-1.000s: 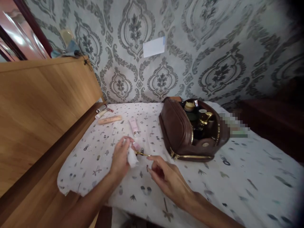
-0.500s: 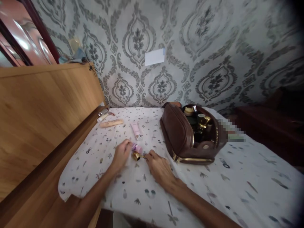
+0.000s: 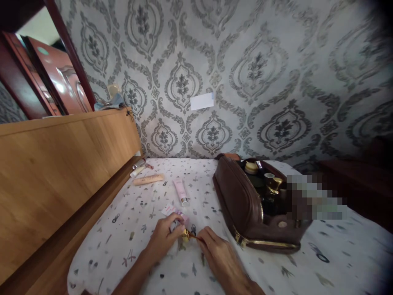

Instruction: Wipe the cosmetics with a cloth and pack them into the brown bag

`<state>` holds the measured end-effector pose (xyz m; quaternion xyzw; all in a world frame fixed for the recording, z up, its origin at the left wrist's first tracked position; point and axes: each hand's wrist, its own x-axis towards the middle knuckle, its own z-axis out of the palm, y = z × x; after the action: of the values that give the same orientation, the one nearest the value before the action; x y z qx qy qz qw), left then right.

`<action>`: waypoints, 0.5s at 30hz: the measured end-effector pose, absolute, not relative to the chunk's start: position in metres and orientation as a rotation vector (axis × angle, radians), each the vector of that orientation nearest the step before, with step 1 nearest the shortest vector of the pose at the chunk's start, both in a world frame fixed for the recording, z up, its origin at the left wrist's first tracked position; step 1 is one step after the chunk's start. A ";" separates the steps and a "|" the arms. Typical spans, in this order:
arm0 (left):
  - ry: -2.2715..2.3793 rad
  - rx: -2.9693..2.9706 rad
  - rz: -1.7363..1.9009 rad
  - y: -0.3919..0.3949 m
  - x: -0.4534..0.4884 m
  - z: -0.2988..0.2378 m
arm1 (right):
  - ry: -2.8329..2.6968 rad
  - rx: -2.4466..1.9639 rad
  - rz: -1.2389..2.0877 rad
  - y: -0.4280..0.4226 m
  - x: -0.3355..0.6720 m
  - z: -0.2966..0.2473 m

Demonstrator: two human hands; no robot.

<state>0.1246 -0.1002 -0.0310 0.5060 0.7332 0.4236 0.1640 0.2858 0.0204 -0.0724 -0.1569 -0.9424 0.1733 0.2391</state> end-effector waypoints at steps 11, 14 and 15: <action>2.000 1.478 1.226 -0.096 0.129 -0.031 | -2.545 -0.478 0.755 0.024 0.285 -0.070; 2.093 1.510 1.114 -0.095 0.120 -0.030 | -2.575 -0.478 0.773 0.024 0.284 -0.070; 2.137 1.519 1.076 -0.094 0.113 -0.028 | -2.576 -0.471 0.775 0.025 0.284 -0.071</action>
<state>0.1129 -0.0938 -0.0284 0.5296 0.7452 0.3752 0.1533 0.2842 0.0248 -0.0711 -0.1688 -0.9235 0.2779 0.2036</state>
